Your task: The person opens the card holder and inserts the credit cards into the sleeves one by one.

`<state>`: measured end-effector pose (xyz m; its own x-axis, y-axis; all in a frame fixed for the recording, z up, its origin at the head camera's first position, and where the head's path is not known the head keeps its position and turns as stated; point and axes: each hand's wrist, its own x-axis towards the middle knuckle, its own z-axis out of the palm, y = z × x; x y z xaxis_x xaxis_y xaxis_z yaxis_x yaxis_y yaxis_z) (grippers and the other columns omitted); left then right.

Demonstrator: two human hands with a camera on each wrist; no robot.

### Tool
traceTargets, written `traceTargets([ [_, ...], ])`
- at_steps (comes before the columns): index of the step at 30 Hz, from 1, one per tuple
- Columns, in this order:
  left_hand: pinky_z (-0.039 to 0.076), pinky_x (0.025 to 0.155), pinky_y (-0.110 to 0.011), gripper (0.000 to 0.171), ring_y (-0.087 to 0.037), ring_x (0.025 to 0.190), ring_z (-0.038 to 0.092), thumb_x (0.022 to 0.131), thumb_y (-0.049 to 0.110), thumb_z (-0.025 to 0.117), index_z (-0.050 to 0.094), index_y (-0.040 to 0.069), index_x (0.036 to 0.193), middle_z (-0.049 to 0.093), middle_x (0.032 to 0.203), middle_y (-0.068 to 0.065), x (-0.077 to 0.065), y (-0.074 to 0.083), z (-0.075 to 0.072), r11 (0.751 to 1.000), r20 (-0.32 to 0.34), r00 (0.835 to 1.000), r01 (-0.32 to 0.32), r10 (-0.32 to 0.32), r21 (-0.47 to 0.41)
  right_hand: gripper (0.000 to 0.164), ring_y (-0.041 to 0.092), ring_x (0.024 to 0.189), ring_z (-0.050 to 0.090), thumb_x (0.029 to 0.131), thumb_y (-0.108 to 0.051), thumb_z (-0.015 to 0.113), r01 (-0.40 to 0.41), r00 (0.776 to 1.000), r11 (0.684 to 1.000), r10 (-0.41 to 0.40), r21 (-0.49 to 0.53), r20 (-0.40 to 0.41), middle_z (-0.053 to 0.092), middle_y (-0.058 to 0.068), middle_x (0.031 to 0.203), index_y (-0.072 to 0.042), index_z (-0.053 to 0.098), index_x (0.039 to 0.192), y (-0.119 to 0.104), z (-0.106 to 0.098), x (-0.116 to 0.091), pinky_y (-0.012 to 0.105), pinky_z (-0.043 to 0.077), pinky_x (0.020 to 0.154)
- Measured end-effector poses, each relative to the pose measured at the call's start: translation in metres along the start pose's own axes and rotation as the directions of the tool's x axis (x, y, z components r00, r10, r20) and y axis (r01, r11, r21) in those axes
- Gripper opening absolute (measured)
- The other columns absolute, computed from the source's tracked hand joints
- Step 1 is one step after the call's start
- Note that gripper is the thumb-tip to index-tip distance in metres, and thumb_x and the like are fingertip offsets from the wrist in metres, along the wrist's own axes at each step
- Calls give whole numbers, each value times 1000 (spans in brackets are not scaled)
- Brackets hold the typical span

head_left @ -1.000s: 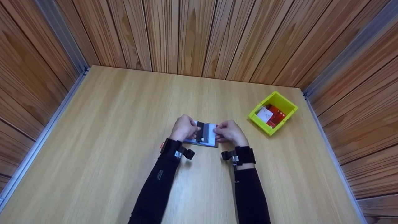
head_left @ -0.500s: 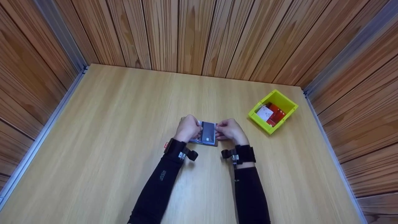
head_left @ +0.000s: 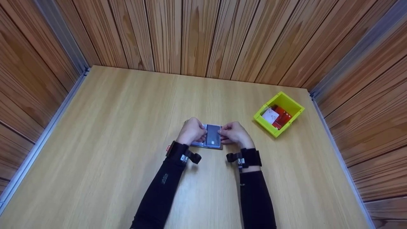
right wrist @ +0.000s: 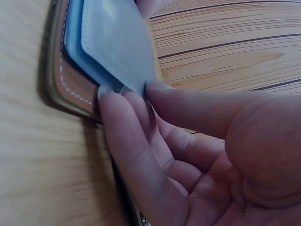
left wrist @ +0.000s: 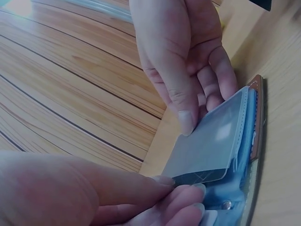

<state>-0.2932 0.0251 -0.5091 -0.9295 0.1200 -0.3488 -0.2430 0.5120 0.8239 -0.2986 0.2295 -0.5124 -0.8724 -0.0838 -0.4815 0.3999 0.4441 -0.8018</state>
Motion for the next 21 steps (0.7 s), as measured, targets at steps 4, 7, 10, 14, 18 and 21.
traceTargets([
  [4,59,52,-21,11,-10,53,66,100,-2,68,79,-7,100,80,77,-15,-3,0,-3,1000,0,1000,-19,19,-13,20,11,75,72,105,-7,68,6,1000,1000,-6,7,3,71,4,87,6,67,120,1,1,-1,23,65,69],
  [7,55,51,-19,11,-11,54,66,99,-2,68,79,-6,99,77,74,-11,-4,0,-6,1000,-10,1000,-28,28,5,21,12,77,73,105,-8,69,-1,1000,1000,1,-5,-4,71,5,90,5,67,121,1,0,-2,24,66,71],
  [10,52,50,-18,12,-10,55,64,98,-2,67,77,-3,93,72,69,-6,-3,-2,-8,999,-33,999,-39,40,22,21,13,80,73,105,-9,69,-6,1000,1000,6,-11,-9,71,6,93,4,67,121,1,-1,-3,25,66,73],
  [14,48,49,-19,15,-10,55,61,97,-2,66,74,2,84,66,67,-2,-4,-2,-10,999,-44,998,-42,43,35,21,13,79,72,105,-11,69,-2,1000,1000,2,5,-8,71,5,92,3,67,119,1,-1,-2,25,66,72],
  [18,46,50,-21,21,-10,55,59,97,2,68,71,6,76,63,64,1,-4,1,-9,998,-25,999,-43,45,48,19,13,76,70,106,-12,69,13,1000,999,-13,33,-2,68,4,87,3,66,116,3,-1,-1,24,65,69],
  [21,42,47,-22,30,-9,49,55,94,4,69,66,12,65,58,57,5,3,-3,-5,994,-31,996,-81,83,73,18,13,75,68,106,-12,68,20,1000,999,-20,42,-1,66,4,86,3,66,115,4,-1,-1,24,65,68],
])
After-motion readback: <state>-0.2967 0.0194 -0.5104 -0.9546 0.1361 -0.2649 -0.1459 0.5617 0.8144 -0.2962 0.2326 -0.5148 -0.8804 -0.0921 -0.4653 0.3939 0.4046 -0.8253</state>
